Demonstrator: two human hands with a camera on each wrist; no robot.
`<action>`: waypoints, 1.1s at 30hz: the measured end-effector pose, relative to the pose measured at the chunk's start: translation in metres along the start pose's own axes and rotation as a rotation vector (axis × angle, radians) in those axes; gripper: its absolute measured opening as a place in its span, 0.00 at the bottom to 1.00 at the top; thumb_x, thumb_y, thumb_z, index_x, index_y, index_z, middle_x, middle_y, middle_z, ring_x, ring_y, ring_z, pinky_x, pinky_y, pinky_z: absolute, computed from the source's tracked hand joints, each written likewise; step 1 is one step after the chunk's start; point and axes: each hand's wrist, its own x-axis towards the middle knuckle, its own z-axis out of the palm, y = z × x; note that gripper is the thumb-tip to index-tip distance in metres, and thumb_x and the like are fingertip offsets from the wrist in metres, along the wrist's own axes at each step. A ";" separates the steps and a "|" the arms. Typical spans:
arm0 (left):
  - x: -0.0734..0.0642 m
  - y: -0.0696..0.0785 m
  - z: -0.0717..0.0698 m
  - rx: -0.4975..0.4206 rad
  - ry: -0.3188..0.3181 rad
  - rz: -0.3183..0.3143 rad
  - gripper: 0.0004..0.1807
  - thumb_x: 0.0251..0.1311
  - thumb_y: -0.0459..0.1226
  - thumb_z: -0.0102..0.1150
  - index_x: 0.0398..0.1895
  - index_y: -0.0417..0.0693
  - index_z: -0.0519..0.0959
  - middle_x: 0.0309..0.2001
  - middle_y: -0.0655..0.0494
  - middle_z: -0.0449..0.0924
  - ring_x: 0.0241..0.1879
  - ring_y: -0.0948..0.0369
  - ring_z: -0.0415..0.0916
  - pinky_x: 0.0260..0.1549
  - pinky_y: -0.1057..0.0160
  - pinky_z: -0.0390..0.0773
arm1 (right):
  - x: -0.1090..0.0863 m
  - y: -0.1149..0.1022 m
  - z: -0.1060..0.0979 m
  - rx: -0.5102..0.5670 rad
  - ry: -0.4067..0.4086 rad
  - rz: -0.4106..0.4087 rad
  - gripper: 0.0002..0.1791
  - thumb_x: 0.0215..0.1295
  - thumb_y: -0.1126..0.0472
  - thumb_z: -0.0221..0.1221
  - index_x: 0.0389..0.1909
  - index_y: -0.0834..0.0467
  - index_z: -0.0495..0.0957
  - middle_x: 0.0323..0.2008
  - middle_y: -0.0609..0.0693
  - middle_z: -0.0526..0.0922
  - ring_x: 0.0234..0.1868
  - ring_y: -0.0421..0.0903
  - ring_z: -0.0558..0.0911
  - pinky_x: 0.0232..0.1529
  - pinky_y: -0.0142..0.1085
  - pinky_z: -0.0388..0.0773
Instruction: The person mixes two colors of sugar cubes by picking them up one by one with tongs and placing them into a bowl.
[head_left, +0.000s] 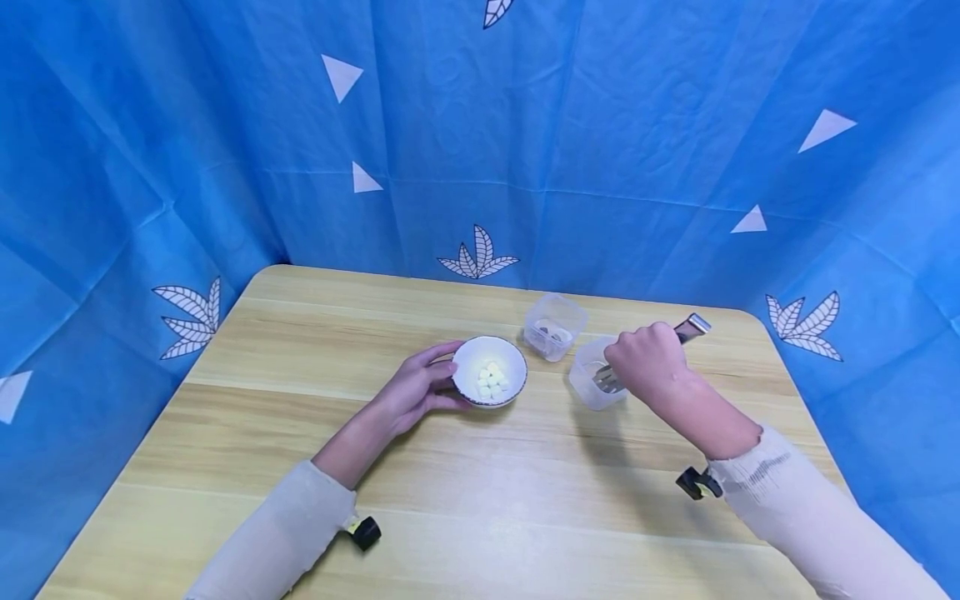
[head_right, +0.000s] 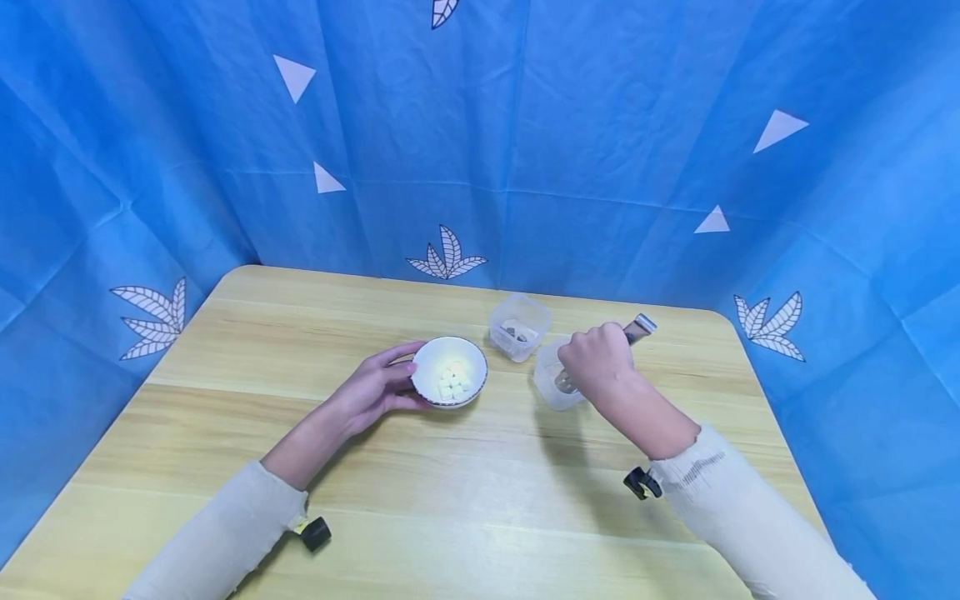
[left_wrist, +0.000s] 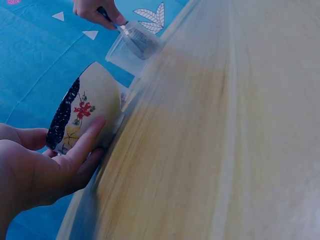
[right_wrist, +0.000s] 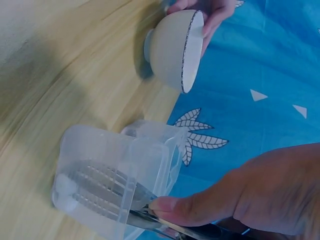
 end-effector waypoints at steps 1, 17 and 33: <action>0.000 0.000 0.000 0.002 -0.001 0.001 0.28 0.77 0.33 0.48 0.78 0.55 0.65 0.76 0.41 0.63 0.64 0.44 0.76 0.56 0.41 0.87 | 0.000 0.000 0.000 -0.002 0.007 -0.002 0.14 0.44 0.67 0.77 0.15 0.54 0.81 0.11 0.48 0.74 0.16 0.41 0.59 0.12 0.34 0.68; 0.001 0.001 0.001 0.006 -0.002 -0.003 0.28 0.77 0.33 0.48 0.78 0.55 0.65 0.76 0.42 0.63 0.65 0.43 0.75 0.57 0.42 0.87 | -0.003 0.004 0.003 0.007 0.055 0.002 0.18 0.46 0.71 0.74 0.10 0.53 0.75 0.09 0.47 0.71 0.17 0.41 0.56 0.11 0.34 0.65; 0.001 0.000 0.002 0.014 0.015 -0.003 0.28 0.78 0.33 0.48 0.78 0.56 0.65 0.76 0.43 0.64 0.63 0.45 0.77 0.55 0.42 0.87 | -0.019 0.030 -0.003 0.173 -0.003 0.088 0.19 0.54 0.75 0.66 0.13 0.50 0.78 0.11 0.45 0.66 0.18 0.42 0.56 0.14 0.34 0.54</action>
